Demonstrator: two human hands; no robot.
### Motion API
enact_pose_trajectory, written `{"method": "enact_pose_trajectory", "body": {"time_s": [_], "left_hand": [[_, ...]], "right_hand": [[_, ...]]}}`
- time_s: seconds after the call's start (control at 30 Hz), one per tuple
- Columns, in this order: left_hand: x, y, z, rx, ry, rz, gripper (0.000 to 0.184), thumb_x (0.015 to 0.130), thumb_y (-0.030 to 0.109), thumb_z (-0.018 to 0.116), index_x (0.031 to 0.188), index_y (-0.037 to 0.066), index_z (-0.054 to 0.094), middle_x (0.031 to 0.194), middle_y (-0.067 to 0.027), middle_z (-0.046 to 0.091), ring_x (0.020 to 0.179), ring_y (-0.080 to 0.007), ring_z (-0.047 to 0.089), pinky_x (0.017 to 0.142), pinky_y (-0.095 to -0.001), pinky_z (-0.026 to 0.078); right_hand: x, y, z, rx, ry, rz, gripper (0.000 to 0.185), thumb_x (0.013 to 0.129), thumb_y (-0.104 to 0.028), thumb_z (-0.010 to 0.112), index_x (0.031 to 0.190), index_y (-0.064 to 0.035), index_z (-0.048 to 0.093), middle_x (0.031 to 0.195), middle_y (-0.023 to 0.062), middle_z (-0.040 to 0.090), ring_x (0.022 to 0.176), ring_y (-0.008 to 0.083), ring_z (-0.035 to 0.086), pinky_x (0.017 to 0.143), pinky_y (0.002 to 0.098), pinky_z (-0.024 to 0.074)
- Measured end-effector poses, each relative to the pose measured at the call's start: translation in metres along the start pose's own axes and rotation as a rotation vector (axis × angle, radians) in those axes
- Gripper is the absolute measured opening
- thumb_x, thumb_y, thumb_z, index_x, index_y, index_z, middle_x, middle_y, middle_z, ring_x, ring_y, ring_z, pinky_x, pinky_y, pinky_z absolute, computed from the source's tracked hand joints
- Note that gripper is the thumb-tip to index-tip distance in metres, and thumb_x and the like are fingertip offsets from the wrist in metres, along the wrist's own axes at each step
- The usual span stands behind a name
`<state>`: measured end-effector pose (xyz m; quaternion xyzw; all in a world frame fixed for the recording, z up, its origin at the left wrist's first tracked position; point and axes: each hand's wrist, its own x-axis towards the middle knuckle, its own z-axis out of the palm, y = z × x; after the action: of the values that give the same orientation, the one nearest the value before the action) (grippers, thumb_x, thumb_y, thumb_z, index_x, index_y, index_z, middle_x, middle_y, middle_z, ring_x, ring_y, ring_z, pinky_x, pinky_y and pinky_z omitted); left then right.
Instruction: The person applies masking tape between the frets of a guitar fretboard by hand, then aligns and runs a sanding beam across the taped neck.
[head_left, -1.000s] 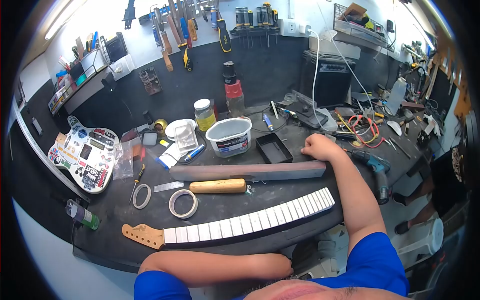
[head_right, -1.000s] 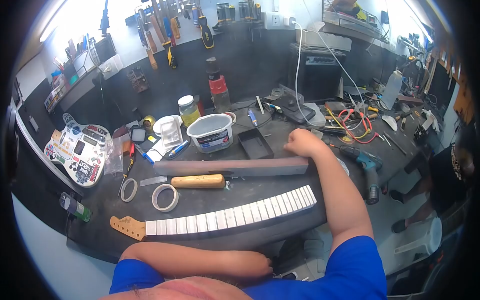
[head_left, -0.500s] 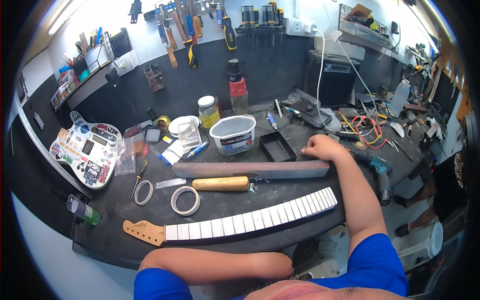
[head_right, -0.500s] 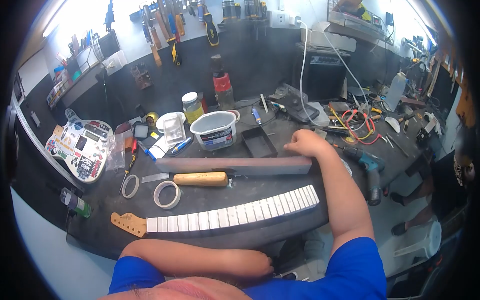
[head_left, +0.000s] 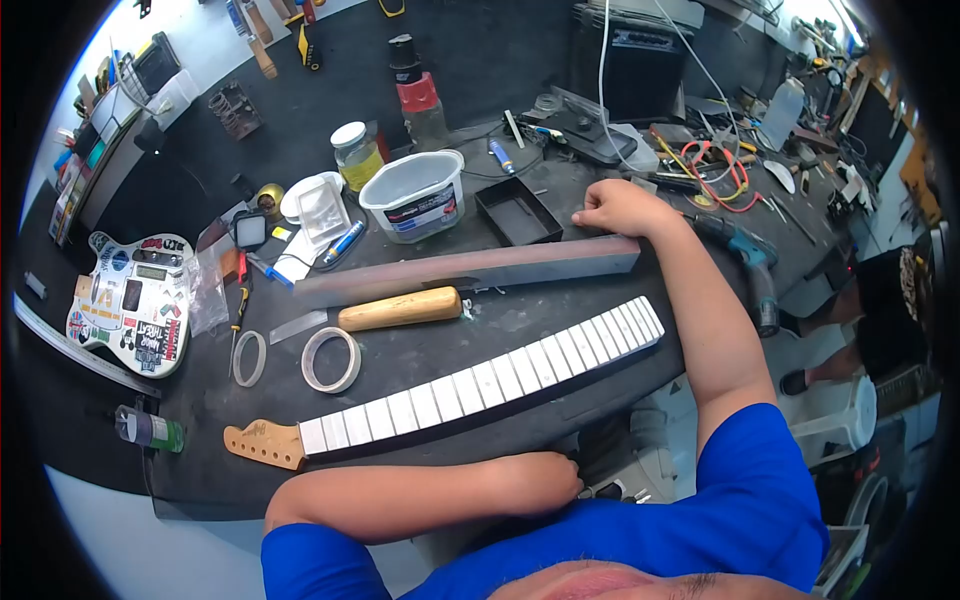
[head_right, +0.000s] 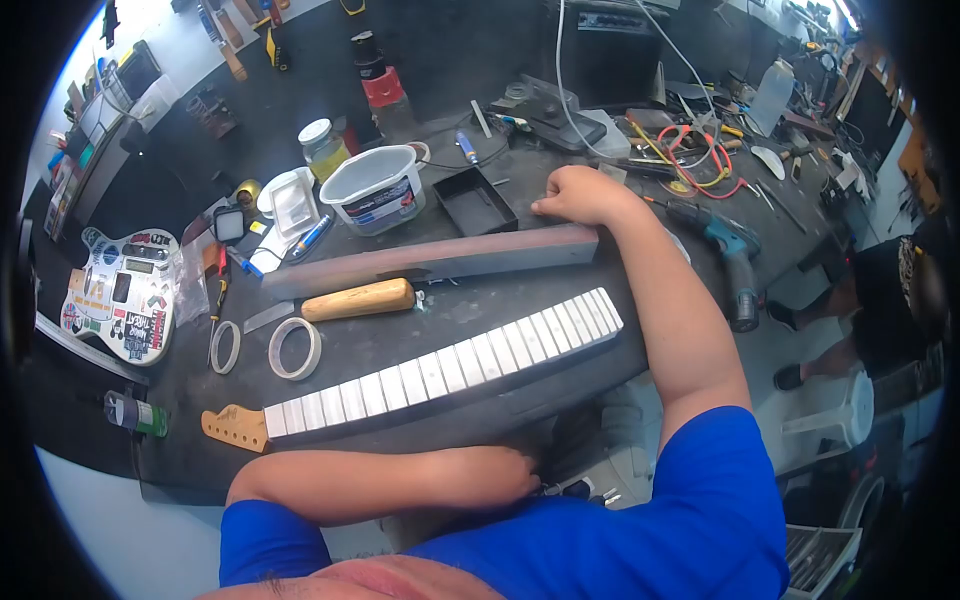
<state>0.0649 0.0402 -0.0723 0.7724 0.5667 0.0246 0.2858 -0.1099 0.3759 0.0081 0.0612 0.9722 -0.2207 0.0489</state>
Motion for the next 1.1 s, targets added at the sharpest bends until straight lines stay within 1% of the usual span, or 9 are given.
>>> {"method": "enact_pose_trajectory", "body": {"time_s": [0.1,0.27,0.4,0.47,0.57,0.67,0.77,0.87,1.1], "left_hand": [[-0.001,0.000,0.006,0.045,0.128,-0.001,0.019,0.098,0.012,0.063,0.096,-0.001,0.077,0.097,-0.0215,0.078,0.092,-0.0369,0.078,0.086,-0.0454,0.062],[-0.001,0.001,0.008,0.056,0.133,-0.013,0.020,0.098,0.012,0.062,0.097,-0.002,0.077,0.097,-0.0211,0.078,0.093,-0.0359,0.078,0.087,-0.0446,0.062],[-0.003,0.003,0.003,0.062,0.134,-0.027,0.021,0.098,0.012,0.062,0.099,-0.002,0.077,0.098,-0.0212,0.078,0.093,-0.0356,0.078,0.086,-0.0441,0.062],[-0.001,0.001,-0.001,0.020,0.045,-0.015,0.026,0.106,0.013,0.054,0.106,-0.006,0.073,0.103,-0.0267,0.073,0.094,-0.0417,0.075,0.086,-0.0501,0.061],[-0.001,0.003,0.001,0.029,0.065,-0.026,0.024,0.102,0.012,0.058,0.104,-0.004,0.075,0.101,-0.0244,0.075,0.094,-0.0388,0.077,0.086,-0.0470,0.062],[-0.002,0.002,0.003,0.059,0.103,-0.025,0.021,0.099,0.012,0.062,0.101,-0.002,0.077,0.099,-0.0220,0.077,0.093,-0.0358,0.078,0.086,-0.0439,0.062],[-0.003,0.003,0.000,0.050,0.096,-0.033,0.021,0.099,0.012,0.062,0.102,-0.001,0.077,0.099,-0.0218,0.078,0.094,-0.0355,0.078,0.086,-0.0437,0.062],[-0.003,0.003,0.002,0.070,0.110,-0.025,0.021,0.099,0.013,0.062,0.102,-0.001,0.077,0.099,-0.0211,0.078,0.094,-0.0348,0.078,0.086,-0.0432,0.062],[-0.003,0.003,0.001,0.086,0.081,-0.018,0.021,0.099,0.013,0.062,0.103,-0.001,0.078,0.100,-0.0202,0.078,0.094,-0.0341,0.078,0.085,-0.0422,0.062]], "right_hand": [[0.001,0.000,0.001,-0.016,0.010,-0.010,0.048,0.092,-0.047,0.083,0.103,0.0003,0.078,0.104,0.0211,0.080,0.101,0.0339,0.076,0.088,0.0447,0.0581],[0.002,0.002,0.001,-0.007,0.007,-0.018,0.046,0.093,-0.045,0.082,0.103,0.0001,0.078,0.103,0.0202,0.080,0.100,0.0334,0.077,0.088,0.0448,0.0585],[0.010,0.007,0.007,0.075,0.277,-0.031,0.037,0.093,-0.039,0.079,0.106,-0.0040,0.079,0.097,0.0187,0.080,0.095,0.0333,0.077,0.090,0.0466,0.0593],[0.012,0.005,0.008,0.045,0.460,-0.031,0.032,0.093,-0.036,0.079,0.107,-0.0068,0.080,0.092,0.0177,0.079,0.091,0.0333,0.078,0.090,0.0474,0.0598],[0.006,-0.001,0.000,-0.017,0.493,0.030,0.028,0.093,-0.033,0.078,0.110,-0.0115,0.082,0.110,0.0178,0.079,0.110,0.0342,0.074,0.097,0.0462,0.0580],[0.001,0.005,-0.002,-0.302,0.566,-0.025,0.033,0.093,-0.037,0.078,0.119,-0.0171,0.083,0.147,0.0182,0.064,0.138,0.0381,0.058,0.111,0.0488,0.0513],[0.001,0.007,0.006,-0.370,0.470,0.080,0.045,0.093,-0.041,0.081,0.135,-0.0244,0.080,0.172,0.0169,0.036,0.153,0.0432,0.039,0.121,0.0550,0.0425],[-0.002,-0.007,0.006,-0.426,0.378,0.191,0.066,0.093,-0.047,0.081,0.154,-0.0276,0.067,0.177,0.0165,0.027,0.157,0.0454,0.034,0.126,0.0601,0.0375],[0.013,0.010,0.012,-0.342,0.494,0.121,0.087,0.093,-0.049,0.082,0.164,-0.0078,0.052,0.178,0.0192,0.024,0.155,0.0497,0.036,0.127,0.0581,0.0371]]}}
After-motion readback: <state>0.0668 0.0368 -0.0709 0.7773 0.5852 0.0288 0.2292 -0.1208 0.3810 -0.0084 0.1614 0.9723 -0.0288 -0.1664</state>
